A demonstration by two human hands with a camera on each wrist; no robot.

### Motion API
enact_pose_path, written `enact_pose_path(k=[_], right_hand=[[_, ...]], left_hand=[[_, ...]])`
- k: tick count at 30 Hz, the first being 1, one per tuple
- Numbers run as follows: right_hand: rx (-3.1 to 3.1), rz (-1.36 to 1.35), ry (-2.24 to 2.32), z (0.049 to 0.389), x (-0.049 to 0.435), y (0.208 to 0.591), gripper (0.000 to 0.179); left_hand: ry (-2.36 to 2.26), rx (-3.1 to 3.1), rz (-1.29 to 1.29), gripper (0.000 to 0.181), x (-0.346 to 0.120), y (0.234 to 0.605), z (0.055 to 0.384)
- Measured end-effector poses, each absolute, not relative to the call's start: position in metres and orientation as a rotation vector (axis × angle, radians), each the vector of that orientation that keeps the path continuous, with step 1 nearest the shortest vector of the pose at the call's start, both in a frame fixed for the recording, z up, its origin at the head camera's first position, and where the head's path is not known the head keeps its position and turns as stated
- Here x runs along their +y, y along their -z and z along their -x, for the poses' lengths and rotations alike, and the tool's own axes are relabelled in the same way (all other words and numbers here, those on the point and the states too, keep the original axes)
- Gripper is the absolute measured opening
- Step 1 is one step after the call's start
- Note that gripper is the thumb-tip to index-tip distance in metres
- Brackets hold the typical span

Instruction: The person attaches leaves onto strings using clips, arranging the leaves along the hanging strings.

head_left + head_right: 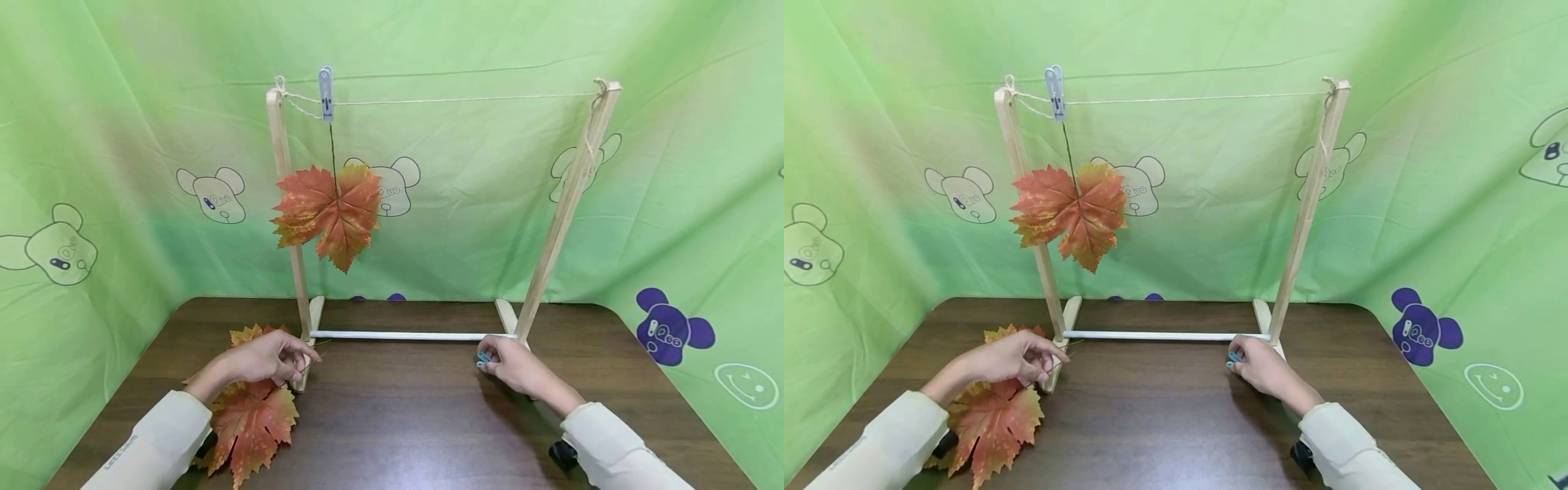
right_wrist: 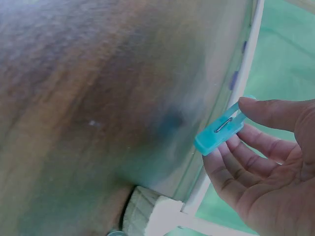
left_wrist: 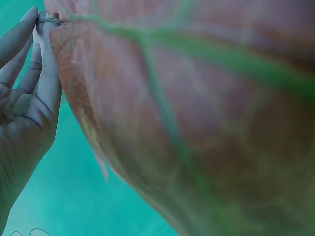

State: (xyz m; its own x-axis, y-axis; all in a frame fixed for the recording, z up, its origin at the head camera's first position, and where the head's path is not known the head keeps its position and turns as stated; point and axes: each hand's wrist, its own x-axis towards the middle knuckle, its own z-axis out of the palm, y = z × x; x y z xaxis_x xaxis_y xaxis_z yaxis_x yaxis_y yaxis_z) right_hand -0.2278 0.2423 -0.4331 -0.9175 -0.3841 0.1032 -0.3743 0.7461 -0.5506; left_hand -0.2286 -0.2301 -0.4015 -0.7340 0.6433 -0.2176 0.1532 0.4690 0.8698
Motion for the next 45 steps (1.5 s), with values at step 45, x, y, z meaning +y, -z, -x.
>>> enact_pose_path(k=[45], right_hand=[[3.005,0.848,0.998,0.222,0.214,0.362,0.019]], left_hand=[[-1.196,2.446,-0.663,0.030,-0.201,0.345,0.222]])
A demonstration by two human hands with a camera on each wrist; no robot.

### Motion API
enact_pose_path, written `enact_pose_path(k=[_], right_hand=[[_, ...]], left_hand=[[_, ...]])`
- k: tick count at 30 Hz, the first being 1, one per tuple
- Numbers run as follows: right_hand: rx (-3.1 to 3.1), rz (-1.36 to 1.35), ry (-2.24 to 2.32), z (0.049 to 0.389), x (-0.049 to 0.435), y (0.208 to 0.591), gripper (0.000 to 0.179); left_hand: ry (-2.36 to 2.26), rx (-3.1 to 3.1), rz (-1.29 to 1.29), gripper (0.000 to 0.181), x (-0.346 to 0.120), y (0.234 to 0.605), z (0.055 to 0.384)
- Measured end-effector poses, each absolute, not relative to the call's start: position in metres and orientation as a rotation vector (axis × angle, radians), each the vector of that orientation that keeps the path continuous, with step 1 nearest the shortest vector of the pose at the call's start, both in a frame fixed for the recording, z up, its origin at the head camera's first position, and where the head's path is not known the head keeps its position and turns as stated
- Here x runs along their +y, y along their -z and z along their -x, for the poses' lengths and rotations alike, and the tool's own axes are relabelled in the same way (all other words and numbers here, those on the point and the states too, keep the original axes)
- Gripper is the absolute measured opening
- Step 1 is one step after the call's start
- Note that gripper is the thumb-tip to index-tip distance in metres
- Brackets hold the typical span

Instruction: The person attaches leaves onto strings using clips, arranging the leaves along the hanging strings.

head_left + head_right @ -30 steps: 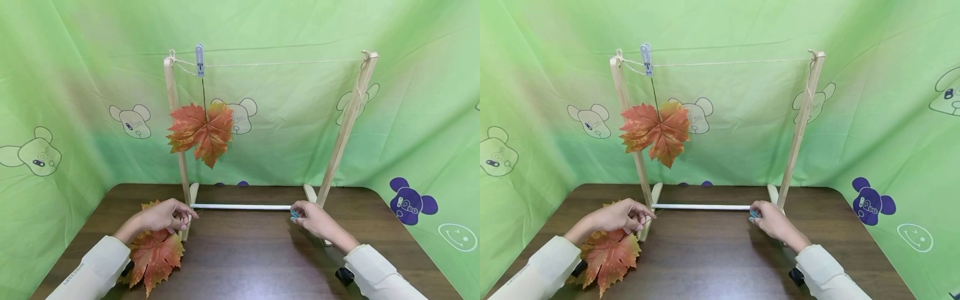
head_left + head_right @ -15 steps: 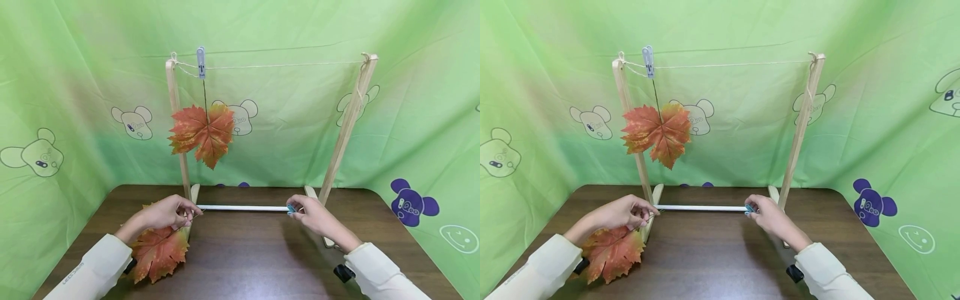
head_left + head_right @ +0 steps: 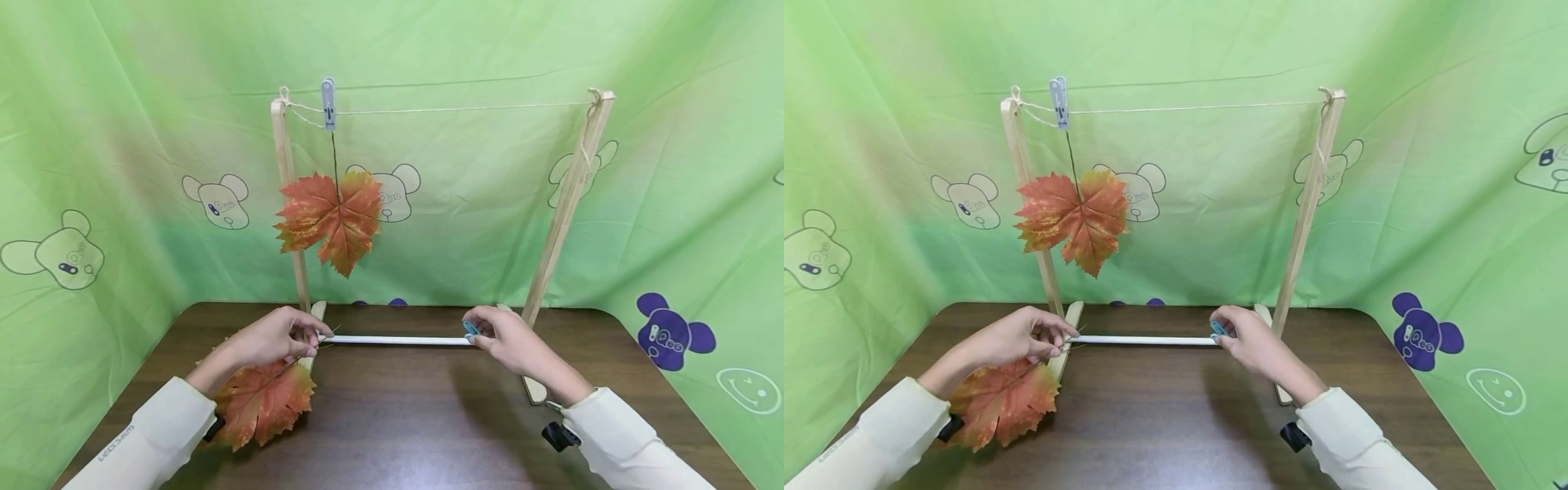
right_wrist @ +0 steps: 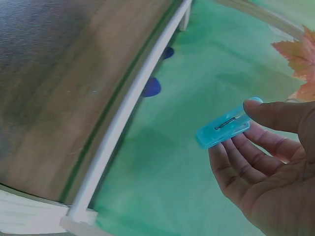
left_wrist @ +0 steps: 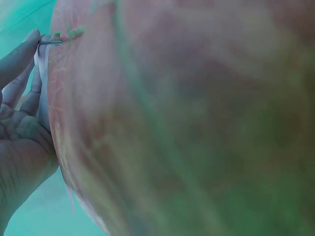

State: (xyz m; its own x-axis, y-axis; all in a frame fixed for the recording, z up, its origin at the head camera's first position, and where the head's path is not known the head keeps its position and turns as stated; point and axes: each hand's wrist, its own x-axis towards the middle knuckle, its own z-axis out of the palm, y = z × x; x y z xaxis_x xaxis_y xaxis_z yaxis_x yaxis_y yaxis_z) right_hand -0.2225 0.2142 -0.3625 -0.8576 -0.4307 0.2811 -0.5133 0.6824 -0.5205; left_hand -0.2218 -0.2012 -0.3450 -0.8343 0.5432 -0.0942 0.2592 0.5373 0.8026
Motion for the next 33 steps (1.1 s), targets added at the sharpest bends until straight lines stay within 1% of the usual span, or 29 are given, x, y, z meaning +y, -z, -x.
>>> enact_pose_path(k=[7,25,33], right_hand=[[-2.737,-0.810,-0.894,0.221,0.207,0.346,0.023],[-2.655,-0.853,-0.868,0.223,0.194,0.316,0.022],[-2.612,-0.842,-0.912,0.223,0.186,0.309,0.025]], left_hand=[[-1.201,2.533,-0.671,0.032,-0.191,0.338,0.221],[-1.272,2.750,-0.639,0.029,-0.164,0.318,0.216],[-1.376,2.736,-0.553,0.027,-0.156,0.309,0.211]])
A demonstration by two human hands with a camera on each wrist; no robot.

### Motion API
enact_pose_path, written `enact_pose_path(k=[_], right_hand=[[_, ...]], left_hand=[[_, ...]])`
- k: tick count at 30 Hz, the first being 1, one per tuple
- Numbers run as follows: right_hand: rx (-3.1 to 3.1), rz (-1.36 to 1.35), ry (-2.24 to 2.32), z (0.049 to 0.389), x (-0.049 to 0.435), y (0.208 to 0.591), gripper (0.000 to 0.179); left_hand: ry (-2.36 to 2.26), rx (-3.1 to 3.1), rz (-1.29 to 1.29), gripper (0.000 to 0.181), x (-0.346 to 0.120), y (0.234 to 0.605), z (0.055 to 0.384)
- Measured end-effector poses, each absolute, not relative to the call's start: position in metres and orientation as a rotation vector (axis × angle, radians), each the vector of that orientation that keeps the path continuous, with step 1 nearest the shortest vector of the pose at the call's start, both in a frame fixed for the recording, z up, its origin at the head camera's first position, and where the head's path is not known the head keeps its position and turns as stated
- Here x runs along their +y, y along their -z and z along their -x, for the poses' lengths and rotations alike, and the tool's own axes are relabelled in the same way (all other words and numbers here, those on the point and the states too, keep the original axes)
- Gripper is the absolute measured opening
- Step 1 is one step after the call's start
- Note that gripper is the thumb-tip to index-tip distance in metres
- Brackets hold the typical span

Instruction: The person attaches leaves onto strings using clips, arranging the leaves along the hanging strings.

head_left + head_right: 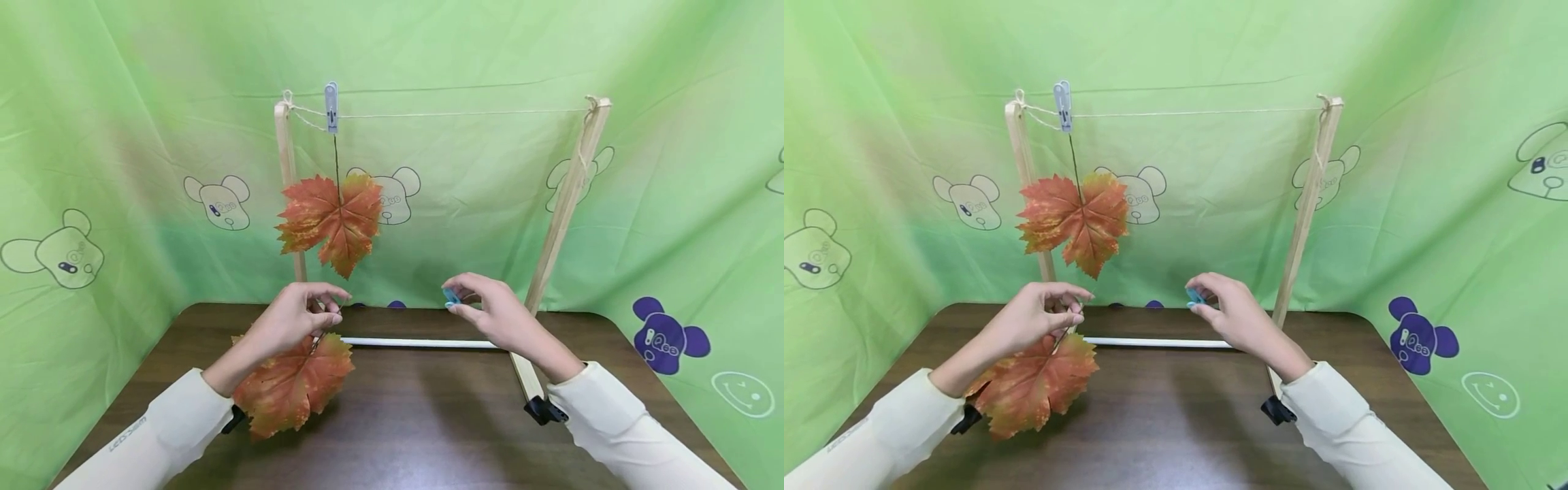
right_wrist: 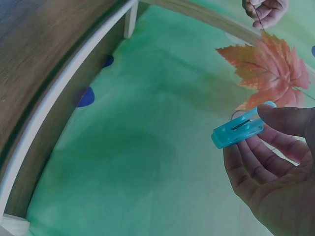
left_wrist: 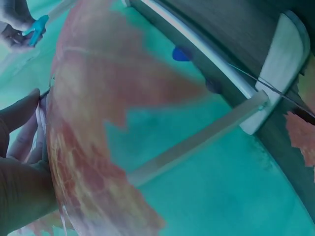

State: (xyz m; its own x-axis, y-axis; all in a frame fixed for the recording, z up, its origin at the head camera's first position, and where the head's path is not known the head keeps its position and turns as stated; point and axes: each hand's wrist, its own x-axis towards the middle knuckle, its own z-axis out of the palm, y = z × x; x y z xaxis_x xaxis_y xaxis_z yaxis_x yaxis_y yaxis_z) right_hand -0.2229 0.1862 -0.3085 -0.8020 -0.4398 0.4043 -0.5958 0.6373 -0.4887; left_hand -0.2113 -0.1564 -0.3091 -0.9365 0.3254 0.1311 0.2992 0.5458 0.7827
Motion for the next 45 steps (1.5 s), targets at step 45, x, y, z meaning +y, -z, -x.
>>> enact_pose_path(k=[45], right_hand=[[-2.429,-0.839,-1.191,0.232,0.158,0.229,0.026]], left_hand=[[-1.853,2.656,-0.615,0.021,-0.082,0.255,0.238]])
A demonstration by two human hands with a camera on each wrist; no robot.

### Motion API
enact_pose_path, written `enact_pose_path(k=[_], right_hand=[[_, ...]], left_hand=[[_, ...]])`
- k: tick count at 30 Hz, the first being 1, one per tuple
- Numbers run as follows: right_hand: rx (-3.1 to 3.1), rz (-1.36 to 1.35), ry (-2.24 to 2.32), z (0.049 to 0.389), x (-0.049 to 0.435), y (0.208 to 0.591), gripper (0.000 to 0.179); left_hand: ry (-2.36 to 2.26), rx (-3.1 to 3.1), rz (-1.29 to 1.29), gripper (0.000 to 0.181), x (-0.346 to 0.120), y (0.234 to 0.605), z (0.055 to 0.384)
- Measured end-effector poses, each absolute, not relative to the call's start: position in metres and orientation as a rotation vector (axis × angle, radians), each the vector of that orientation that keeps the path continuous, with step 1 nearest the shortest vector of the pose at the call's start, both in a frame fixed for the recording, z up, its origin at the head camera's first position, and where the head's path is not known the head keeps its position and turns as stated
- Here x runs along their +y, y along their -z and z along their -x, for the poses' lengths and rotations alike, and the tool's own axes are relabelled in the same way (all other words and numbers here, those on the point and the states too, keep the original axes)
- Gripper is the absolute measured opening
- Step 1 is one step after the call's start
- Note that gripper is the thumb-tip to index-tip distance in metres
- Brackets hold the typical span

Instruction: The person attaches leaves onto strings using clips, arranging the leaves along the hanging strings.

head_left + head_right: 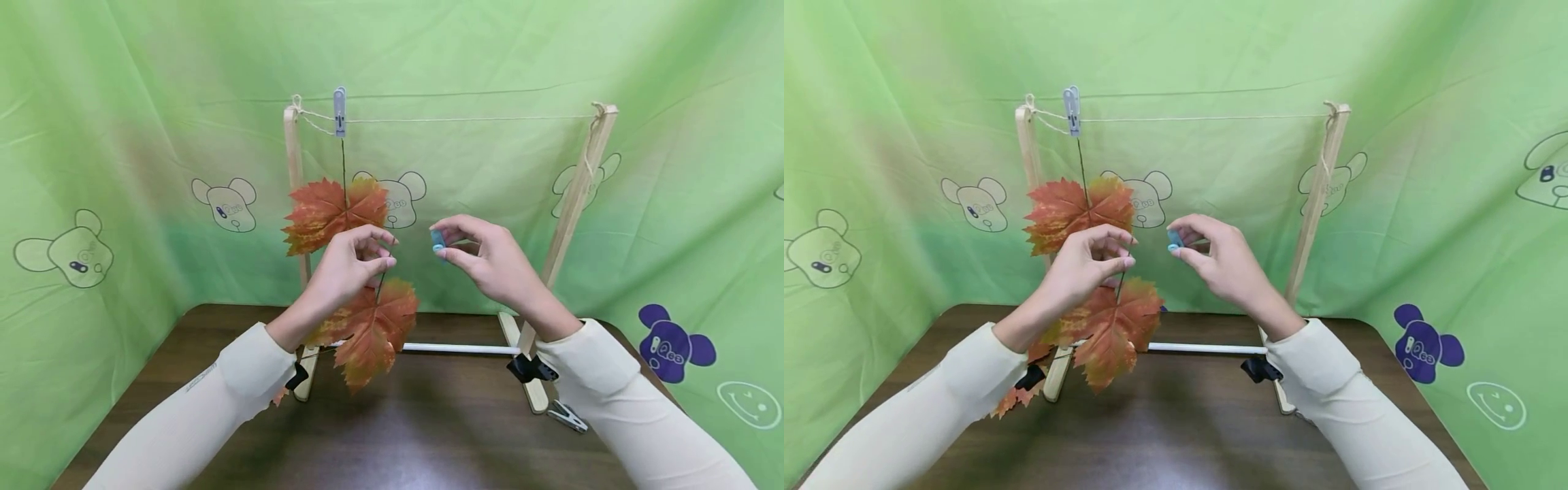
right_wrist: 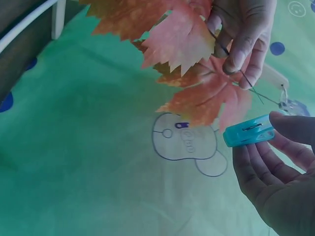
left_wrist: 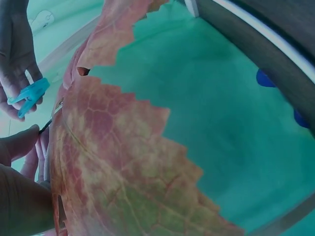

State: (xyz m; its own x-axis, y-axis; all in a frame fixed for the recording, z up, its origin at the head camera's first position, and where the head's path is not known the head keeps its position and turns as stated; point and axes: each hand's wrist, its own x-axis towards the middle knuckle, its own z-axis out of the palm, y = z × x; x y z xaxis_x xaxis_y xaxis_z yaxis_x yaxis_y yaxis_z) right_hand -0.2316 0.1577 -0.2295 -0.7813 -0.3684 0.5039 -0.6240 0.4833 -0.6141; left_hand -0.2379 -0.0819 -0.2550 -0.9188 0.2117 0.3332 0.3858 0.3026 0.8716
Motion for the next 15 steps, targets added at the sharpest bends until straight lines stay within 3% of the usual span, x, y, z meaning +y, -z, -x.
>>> enact_pose_path(k=[15], right_hand=[[-2.354,-0.820,-1.251,0.238,0.150,0.206,0.024]], left_hand=[[1.786,-2.256,0.553,0.021,-0.072,0.223,0.240]])
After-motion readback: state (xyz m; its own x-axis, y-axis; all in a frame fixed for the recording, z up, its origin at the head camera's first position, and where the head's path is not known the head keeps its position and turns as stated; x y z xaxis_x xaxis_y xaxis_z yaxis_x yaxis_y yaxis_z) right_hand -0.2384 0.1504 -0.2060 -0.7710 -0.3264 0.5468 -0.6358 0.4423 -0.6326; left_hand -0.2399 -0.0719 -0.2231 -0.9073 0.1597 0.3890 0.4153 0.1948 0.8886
